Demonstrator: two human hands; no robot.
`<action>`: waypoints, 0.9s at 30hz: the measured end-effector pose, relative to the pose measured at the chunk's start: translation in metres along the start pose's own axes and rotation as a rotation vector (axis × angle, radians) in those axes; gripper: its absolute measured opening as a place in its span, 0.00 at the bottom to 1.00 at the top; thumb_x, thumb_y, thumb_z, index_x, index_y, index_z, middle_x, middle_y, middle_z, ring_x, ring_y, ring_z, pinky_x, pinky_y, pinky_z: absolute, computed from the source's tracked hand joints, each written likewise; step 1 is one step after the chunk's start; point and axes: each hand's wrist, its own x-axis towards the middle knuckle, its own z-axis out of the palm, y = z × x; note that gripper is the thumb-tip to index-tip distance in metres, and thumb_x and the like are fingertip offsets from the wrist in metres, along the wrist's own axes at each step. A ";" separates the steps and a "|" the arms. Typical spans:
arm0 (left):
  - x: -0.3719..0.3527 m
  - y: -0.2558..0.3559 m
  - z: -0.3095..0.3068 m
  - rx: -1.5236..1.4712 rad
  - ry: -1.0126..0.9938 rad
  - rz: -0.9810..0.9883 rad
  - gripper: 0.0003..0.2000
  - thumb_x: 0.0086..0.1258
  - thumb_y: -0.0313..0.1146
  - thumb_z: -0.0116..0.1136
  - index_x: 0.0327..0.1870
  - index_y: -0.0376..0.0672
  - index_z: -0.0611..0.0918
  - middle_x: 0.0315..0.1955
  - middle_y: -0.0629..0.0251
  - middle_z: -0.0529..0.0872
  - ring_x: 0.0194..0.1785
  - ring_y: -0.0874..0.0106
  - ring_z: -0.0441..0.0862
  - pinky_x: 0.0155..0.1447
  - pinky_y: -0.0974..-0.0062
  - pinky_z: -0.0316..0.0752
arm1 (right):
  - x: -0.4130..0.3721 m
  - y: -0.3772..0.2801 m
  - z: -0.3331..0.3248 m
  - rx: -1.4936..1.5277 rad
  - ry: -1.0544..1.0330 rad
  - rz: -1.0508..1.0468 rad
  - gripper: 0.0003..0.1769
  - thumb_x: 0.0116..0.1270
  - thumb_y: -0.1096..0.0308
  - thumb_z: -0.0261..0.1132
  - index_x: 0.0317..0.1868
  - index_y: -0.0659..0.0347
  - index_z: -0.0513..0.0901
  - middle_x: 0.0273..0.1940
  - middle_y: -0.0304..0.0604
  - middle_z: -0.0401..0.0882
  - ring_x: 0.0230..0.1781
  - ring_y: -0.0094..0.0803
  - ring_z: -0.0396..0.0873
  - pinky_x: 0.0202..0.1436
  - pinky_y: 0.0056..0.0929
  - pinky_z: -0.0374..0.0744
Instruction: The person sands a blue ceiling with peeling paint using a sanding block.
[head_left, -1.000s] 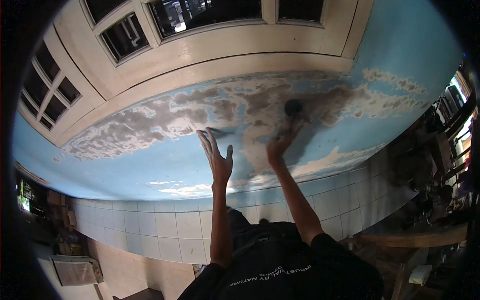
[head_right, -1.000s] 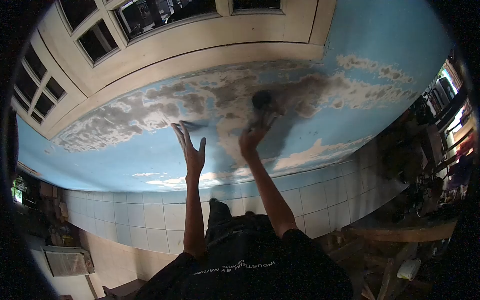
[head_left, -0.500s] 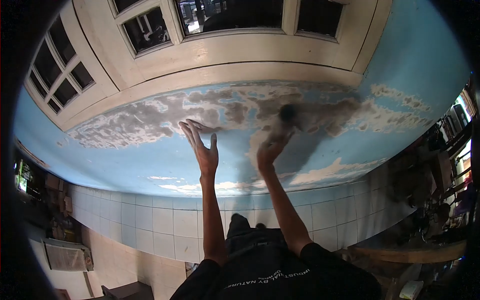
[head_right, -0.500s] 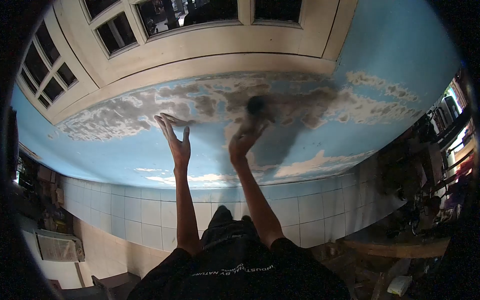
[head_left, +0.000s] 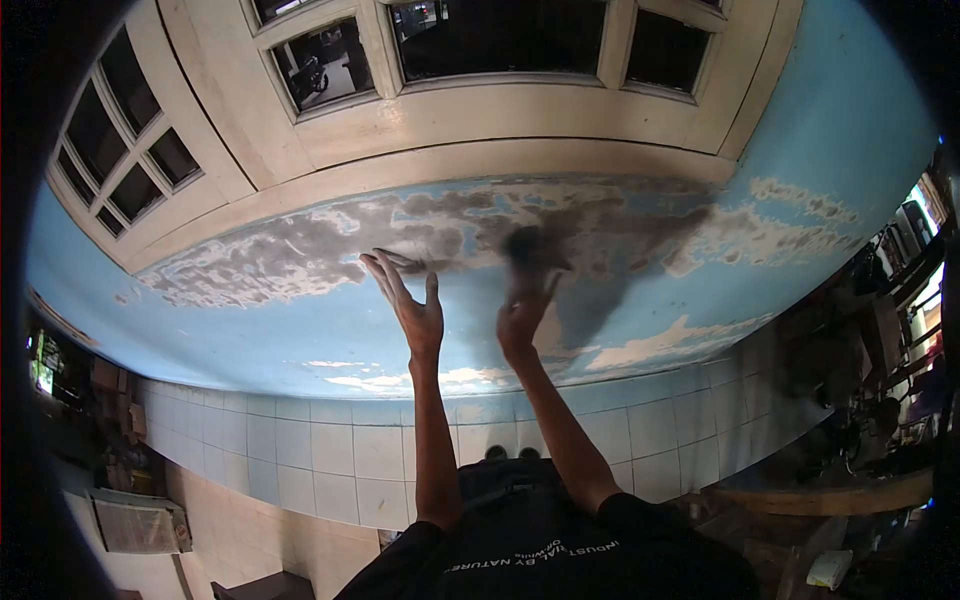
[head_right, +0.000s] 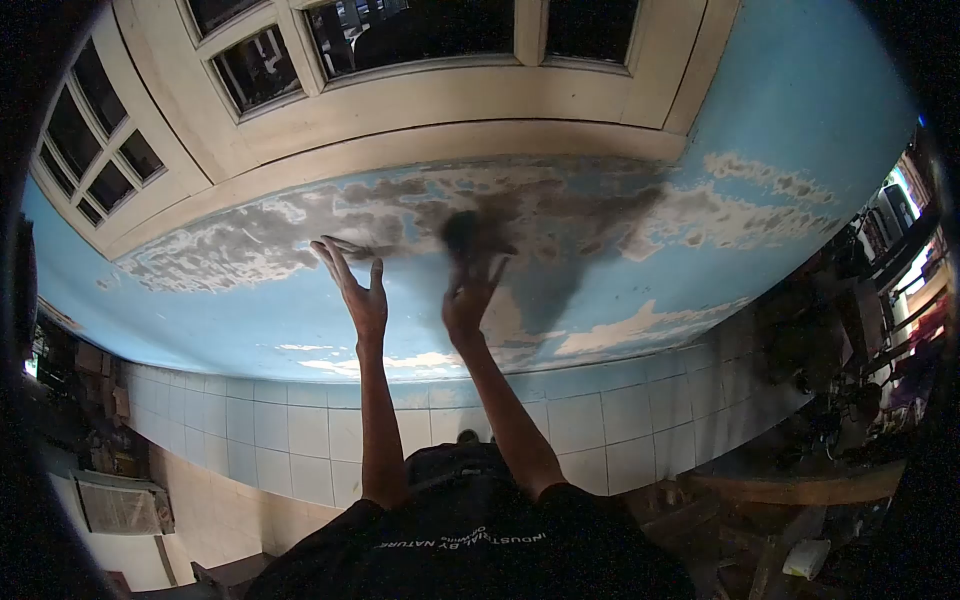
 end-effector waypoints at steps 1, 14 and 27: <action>0.002 0.000 0.001 0.003 0.008 0.029 0.46 0.64 0.22 0.63 0.79 0.46 0.47 0.77 0.44 0.36 0.80 0.47 0.35 0.79 0.51 0.42 | -0.006 -0.007 -0.003 -0.136 -0.230 -0.007 0.20 0.76 0.66 0.52 0.62 0.68 0.76 0.67 0.60 0.67 0.72 0.56 0.60 0.77 0.63 0.47; 0.002 0.002 -0.020 -0.006 -0.144 -0.005 0.49 0.60 0.20 0.64 0.79 0.50 0.46 0.78 0.48 0.35 0.80 0.48 0.35 0.78 0.54 0.49 | -0.009 0.009 -0.002 -0.265 -0.442 -0.269 0.26 0.59 0.74 0.66 0.60 0.65 0.78 0.64 0.52 0.73 0.71 0.50 0.63 0.77 0.66 0.45; 0.000 -0.003 -0.016 -0.001 -0.173 0.016 0.50 0.60 0.21 0.66 0.79 0.52 0.46 0.78 0.50 0.32 0.80 0.50 0.33 0.79 0.50 0.45 | 0.007 0.007 0.001 -0.099 -0.085 -0.169 0.26 0.75 0.69 0.49 0.71 0.66 0.67 0.72 0.59 0.61 0.76 0.55 0.54 0.77 0.62 0.44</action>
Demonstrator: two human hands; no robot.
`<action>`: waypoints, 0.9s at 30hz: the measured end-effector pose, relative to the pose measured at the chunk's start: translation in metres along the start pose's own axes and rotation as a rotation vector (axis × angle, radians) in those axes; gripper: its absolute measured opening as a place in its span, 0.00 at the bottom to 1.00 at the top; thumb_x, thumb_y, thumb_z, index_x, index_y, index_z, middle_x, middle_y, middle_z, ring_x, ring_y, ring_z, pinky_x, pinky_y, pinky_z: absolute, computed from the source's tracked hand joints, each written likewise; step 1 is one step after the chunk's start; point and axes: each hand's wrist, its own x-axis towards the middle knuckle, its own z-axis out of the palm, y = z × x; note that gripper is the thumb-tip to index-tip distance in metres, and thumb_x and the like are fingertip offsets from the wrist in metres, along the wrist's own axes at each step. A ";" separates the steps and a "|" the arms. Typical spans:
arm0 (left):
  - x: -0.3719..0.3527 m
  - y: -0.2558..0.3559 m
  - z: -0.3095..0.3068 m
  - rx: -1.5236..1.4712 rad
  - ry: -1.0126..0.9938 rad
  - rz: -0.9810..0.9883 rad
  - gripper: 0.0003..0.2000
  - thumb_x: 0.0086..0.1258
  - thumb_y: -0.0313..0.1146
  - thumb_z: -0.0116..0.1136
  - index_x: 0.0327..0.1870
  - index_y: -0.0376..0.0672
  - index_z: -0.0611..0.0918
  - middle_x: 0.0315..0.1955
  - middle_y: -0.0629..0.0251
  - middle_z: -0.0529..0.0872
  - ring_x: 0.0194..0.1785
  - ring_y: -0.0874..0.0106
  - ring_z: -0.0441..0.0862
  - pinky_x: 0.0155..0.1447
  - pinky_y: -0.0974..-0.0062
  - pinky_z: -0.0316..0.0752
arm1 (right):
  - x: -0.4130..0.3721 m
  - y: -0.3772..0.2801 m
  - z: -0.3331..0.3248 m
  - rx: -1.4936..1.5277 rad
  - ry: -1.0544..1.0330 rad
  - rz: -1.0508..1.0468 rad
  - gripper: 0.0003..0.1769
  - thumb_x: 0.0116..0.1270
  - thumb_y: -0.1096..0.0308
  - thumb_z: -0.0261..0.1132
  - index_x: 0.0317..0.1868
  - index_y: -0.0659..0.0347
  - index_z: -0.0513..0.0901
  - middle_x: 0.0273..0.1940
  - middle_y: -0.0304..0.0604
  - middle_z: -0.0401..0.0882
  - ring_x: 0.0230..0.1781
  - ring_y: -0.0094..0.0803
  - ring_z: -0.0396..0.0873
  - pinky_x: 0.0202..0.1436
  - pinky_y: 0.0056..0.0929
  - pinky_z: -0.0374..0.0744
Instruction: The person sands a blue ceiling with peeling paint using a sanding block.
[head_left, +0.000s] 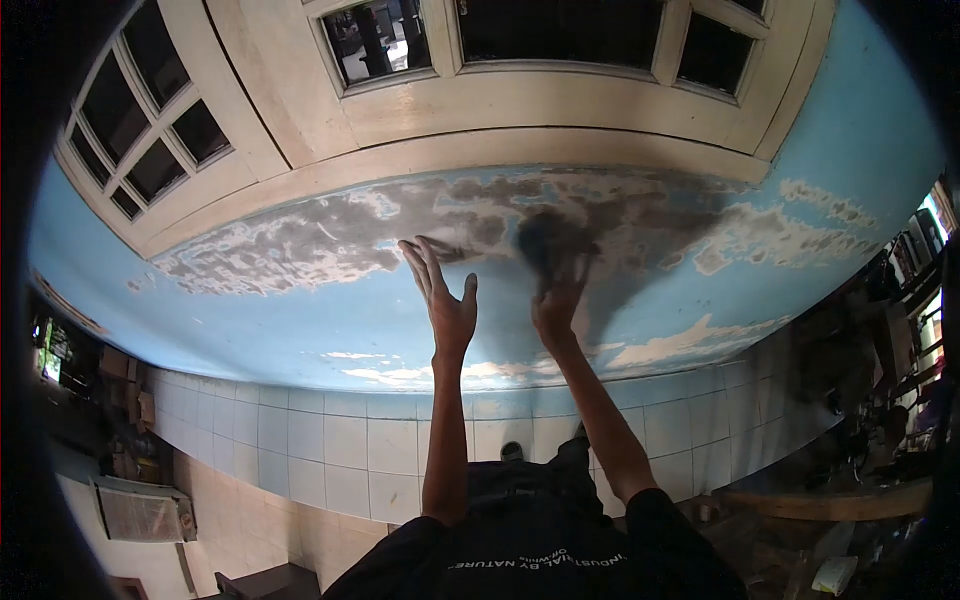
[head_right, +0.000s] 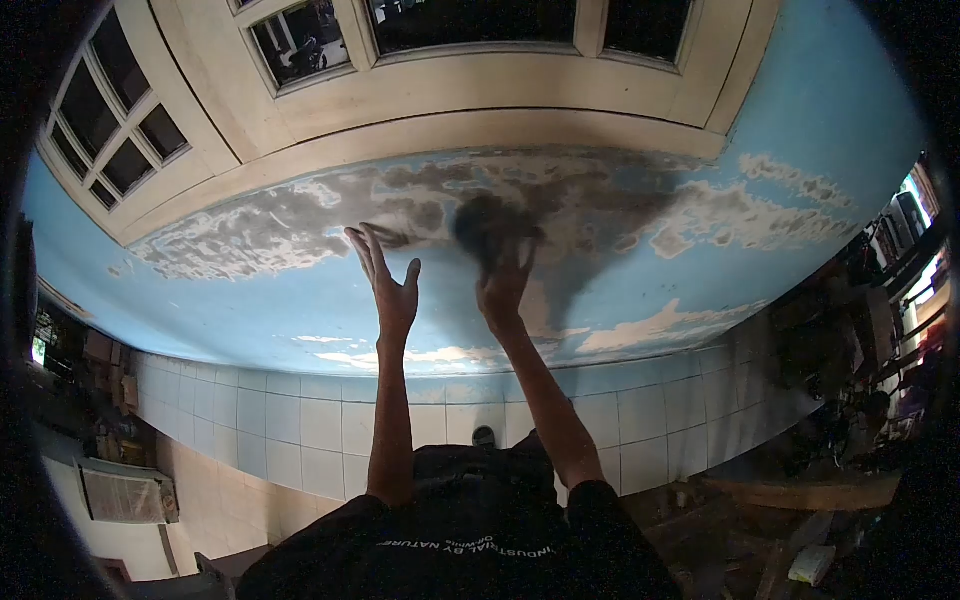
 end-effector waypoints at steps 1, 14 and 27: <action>0.000 0.000 0.003 -0.013 0.019 0.014 0.50 0.60 0.21 0.66 0.79 0.52 0.46 0.78 0.49 0.32 0.80 0.49 0.33 0.79 0.50 0.44 | -0.007 0.004 -0.003 -0.137 -0.185 -0.116 0.24 0.75 0.69 0.48 0.69 0.66 0.69 0.72 0.58 0.62 0.76 0.55 0.54 0.78 0.61 0.43; -0.012 0.003 0.014 -0.071 0.004 -0.033 0.49 0.60 0.20 0.65 0.79 0.46 0.46 0.78 0.45 0.35 0.80 0.48 0.33 0.78 0.54 0.45 | -0.018 0.017 0.000 0.005 0.077 0.196 0.25 0.74 0.69 0.52 0.69 0.67 0.68 0.73 0.57 0.60 0.75 0.56 0.54 0.78 0.60 0.45; -0.019 0.002 0.019 -0.048 -0.004 -0.015 0.48 0.60 0.20 0.64 0.79 0.48 0.47 0.78 0.46 0.36 0.80 0.46 0.35 0.78 0.52 0.47 | -0.021 0.031 -0.005 0.151 0.293 0.325 0.25 0.73 0.74 0.53 0.69 0.66 0.69 0.71 0.61 0.62 0.75 0.53 0.55 0.78 0.49 0.52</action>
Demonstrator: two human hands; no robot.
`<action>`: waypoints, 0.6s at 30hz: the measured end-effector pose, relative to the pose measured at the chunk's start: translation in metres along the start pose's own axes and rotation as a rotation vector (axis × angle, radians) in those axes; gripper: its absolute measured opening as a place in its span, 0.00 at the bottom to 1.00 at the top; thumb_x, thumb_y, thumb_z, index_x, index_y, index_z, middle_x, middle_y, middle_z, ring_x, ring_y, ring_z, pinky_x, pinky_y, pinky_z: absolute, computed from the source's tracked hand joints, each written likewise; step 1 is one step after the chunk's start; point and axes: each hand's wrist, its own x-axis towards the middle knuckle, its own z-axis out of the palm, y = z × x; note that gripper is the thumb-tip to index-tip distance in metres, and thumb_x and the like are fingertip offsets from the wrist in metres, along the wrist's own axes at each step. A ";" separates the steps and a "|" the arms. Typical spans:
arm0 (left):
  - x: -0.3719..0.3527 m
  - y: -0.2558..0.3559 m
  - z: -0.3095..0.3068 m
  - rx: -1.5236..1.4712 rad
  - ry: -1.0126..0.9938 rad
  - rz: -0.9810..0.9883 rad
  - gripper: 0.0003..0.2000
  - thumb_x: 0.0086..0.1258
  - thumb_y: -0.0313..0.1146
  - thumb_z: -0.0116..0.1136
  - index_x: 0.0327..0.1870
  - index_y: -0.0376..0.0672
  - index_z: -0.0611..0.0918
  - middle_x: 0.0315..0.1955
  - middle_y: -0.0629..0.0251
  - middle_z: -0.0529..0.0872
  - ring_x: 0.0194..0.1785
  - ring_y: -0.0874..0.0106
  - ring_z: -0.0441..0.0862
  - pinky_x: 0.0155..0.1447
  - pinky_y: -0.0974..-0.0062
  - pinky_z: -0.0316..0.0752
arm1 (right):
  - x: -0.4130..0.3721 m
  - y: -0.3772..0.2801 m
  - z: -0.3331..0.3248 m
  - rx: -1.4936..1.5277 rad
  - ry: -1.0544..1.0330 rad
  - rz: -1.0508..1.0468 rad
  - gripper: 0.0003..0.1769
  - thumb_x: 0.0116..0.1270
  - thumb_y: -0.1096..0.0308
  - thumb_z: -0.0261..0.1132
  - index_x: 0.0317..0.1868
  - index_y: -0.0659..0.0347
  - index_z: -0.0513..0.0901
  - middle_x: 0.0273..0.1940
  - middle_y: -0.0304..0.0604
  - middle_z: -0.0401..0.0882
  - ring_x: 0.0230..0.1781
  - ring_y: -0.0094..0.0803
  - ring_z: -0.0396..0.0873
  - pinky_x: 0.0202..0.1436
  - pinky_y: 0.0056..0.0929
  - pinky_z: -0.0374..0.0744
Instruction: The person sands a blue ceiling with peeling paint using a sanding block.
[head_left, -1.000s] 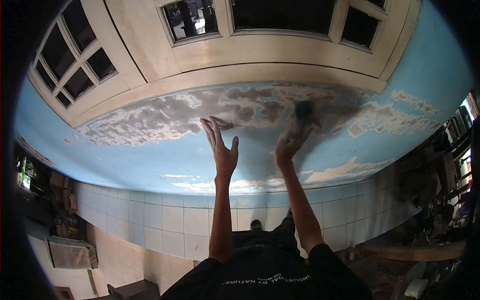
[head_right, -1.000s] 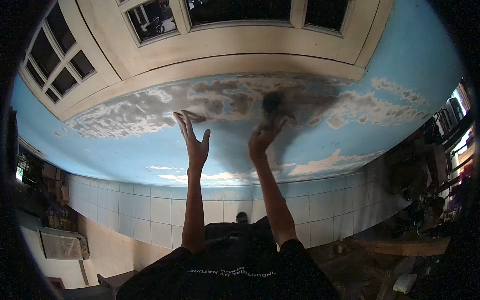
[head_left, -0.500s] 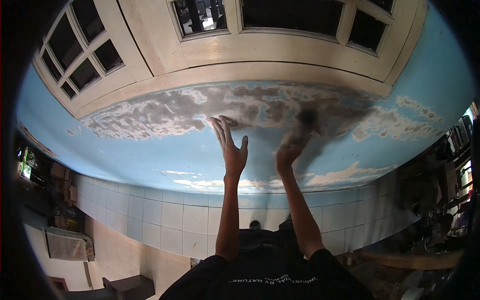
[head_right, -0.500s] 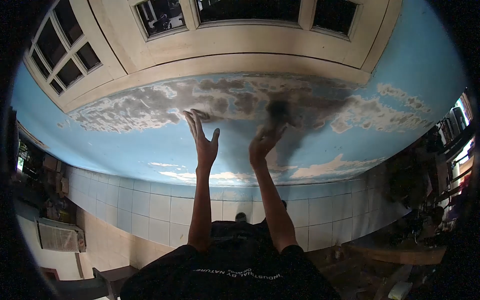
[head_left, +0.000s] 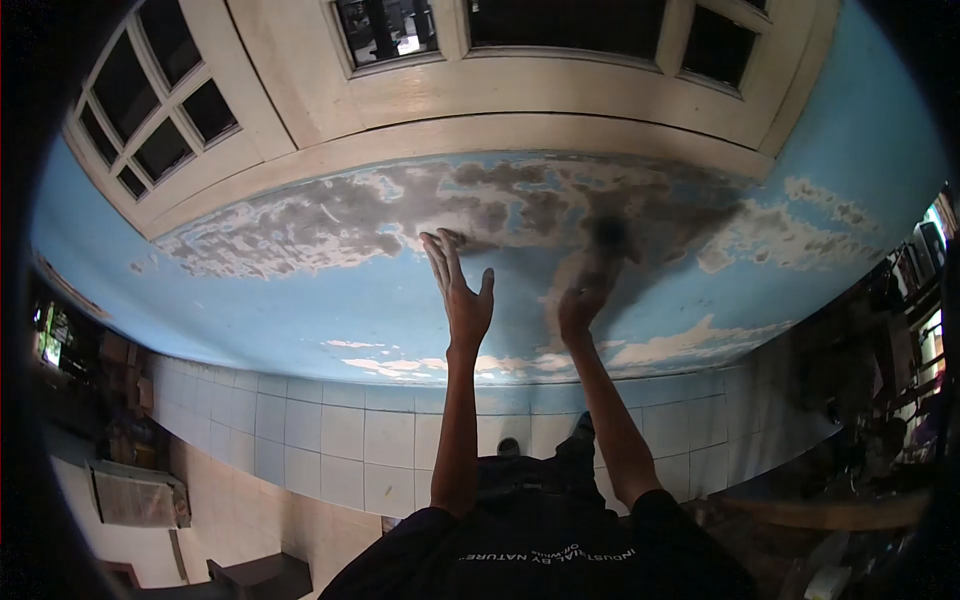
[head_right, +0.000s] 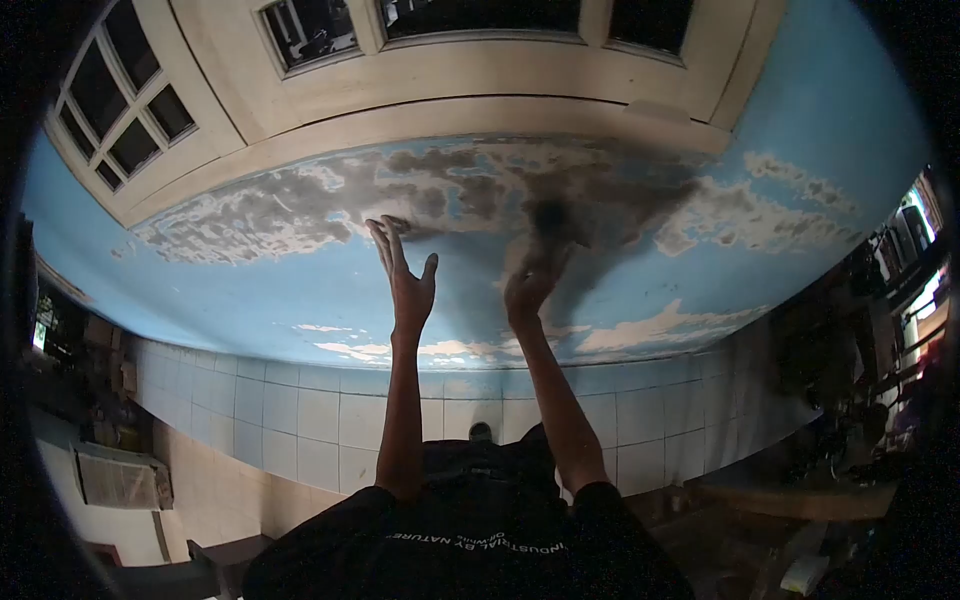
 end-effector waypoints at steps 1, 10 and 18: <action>0.001 -0.001 0.001 0.010 0.016 0.008 0.49 0.59 0.20 0.64 0.79 0.48 0.47 0.78 0.46 0.36 0.80 0.46 0.35 0.78 0.52 0.47 | 0.004 0.001 -0.007 -0.007 0.011 0.001 0.25 0.73 0.74 0.53 0.69 0.66 0.69 0.71 0.61 0.62 0.75 0.53 0.55 0.78 0.49 0.52; 0.001 -0.001 -0.001 0.036 -0.013 0.014 0.49 0.59 0.20 0.65 0.79 0.48 0.47 0.78 0.46 0.36 0.80 0.48 0.35 0.78 0.53 0.46 | 0.019 0.047 -0.017 -0.110 0.075 0.159 0.24 0.68 0.78 0.53 0.65 0.71 0.71 0.68 0.61 0.67 0.72 0.61 0.58 0.77 0.58 0.50; 0.002 -0.002 0.001 0.054 -0.004 -0.003 0.49 0.59 0.21 0.65 0.79 0.48 0.46 0.78 0.47 0.36 0.80 0.48 0.34 0.78 0.54 0.46 | 0.037 0.044 -0.052 -0.423 -0.365 -0.468 0.24 0.75 0.75 0.47 0.70 0.71 0.65 0.66 0.65 0.69 0.68 0.58 0.67 0.77 0.52 0.54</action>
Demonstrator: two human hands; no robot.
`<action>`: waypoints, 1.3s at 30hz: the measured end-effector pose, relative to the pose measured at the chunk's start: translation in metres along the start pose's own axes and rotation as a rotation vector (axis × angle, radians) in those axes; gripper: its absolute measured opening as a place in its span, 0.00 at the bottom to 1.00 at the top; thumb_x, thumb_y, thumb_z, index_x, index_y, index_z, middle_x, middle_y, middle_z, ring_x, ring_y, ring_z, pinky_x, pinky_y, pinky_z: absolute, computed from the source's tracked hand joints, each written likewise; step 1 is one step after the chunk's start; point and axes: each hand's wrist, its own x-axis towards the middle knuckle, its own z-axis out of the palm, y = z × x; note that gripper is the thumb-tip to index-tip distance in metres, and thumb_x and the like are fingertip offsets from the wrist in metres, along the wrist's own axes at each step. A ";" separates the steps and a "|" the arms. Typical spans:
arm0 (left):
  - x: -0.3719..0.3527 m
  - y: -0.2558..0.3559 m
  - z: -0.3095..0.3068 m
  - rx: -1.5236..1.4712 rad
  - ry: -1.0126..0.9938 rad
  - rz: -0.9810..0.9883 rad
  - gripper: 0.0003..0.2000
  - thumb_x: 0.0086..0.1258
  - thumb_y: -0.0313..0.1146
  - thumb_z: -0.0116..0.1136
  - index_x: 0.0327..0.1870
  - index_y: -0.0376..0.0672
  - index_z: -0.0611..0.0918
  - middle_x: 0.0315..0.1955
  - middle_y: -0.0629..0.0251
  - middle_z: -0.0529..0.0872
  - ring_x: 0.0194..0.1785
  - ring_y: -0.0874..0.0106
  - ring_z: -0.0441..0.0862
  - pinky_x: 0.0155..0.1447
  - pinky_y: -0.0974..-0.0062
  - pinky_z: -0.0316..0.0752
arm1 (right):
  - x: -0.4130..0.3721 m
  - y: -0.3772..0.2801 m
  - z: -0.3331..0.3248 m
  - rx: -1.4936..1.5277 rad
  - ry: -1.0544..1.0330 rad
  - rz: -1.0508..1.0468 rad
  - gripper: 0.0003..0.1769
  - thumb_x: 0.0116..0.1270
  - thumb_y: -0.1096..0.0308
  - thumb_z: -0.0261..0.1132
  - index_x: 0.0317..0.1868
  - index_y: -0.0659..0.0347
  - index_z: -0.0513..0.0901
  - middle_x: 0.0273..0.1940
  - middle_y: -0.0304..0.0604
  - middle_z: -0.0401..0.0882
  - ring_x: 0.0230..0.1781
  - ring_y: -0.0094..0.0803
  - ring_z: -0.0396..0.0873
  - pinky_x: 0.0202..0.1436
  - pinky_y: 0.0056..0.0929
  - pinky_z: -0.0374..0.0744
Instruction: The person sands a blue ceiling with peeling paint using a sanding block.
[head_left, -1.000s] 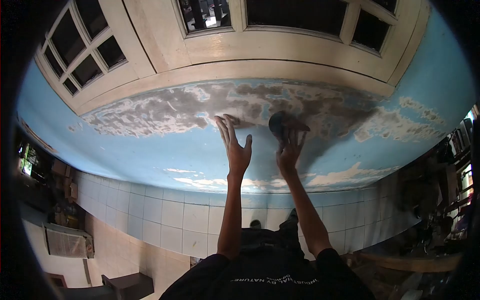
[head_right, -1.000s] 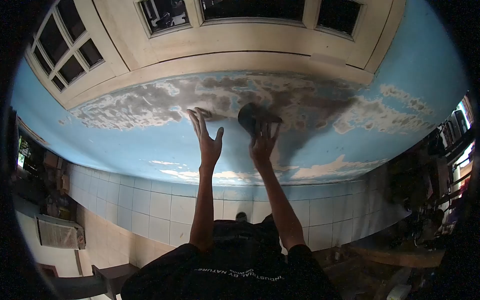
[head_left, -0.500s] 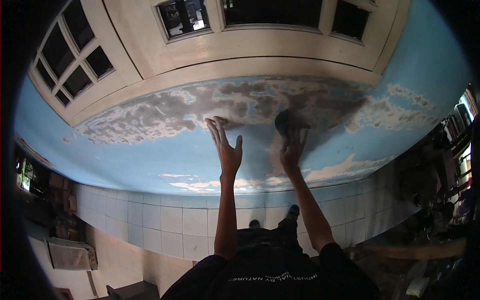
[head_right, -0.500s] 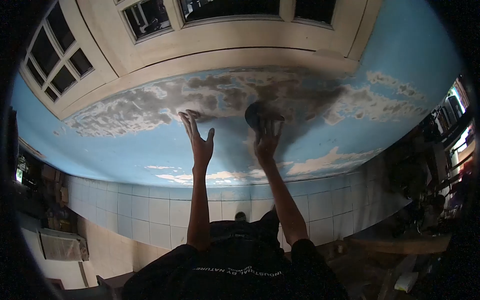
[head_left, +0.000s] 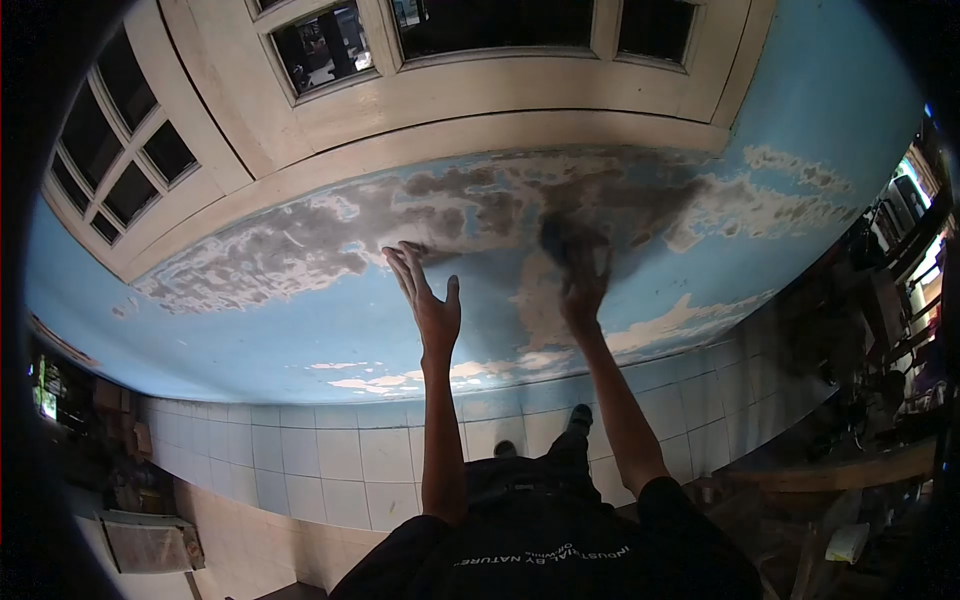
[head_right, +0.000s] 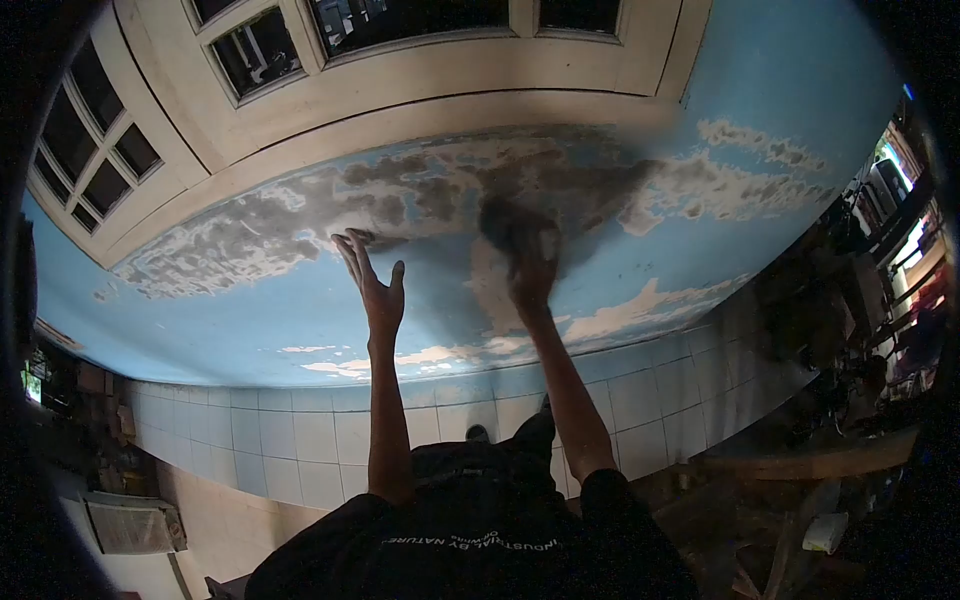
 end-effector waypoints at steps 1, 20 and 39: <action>0.001 0.001 0.000 -0.002 0.000 -0.001 0.49 0.59 0.21 0.65 0.79 0.48 0.46 0.78 0.47 0.36 0.80 0.48 0.34 0.78 0.54 0.46 | 0.005 0.008 -0.004 -0.002 -0.001 -0.001 0.24 0.75 0.75 0.47 0.70 0.71 0.65 0.66 0.65 0.69 0.68 0.58 0.67 0.77 0.52 0.54; -0.005 0.003 0.010 -0.036 0.041 0.018 0.50 0.59 0.18 0.65 0.80 0.50 0.46 0.78 0.48 0.37 0.80 0.50 0.35 0.78 0.53 0.46 | -0.001 0.061 0.021 0.218 0.488 0.882 0.25 0.72 0.74 0.54 0.67 0.76 0.65 0.65 0.68 0.66 0.63 0.57 0.70 0.68 0.48 0.70; -0.006 0.003 0.017 -0.008 0.066 0.018 0.49 0.60 0.20 0.64 0.79 0.50 0.46 0.78 0.48 0.36 0.80 0.49 0.35 0.78 0.52 0.46 | 0.005 0.018 -0.010 0.018 0.065 0.110 0.24 0.75 0.70 0.48 0.69 0.70 0.68 0.70 0.61 0.65 0.73 0.56 0.59 0.76 0.59 0.53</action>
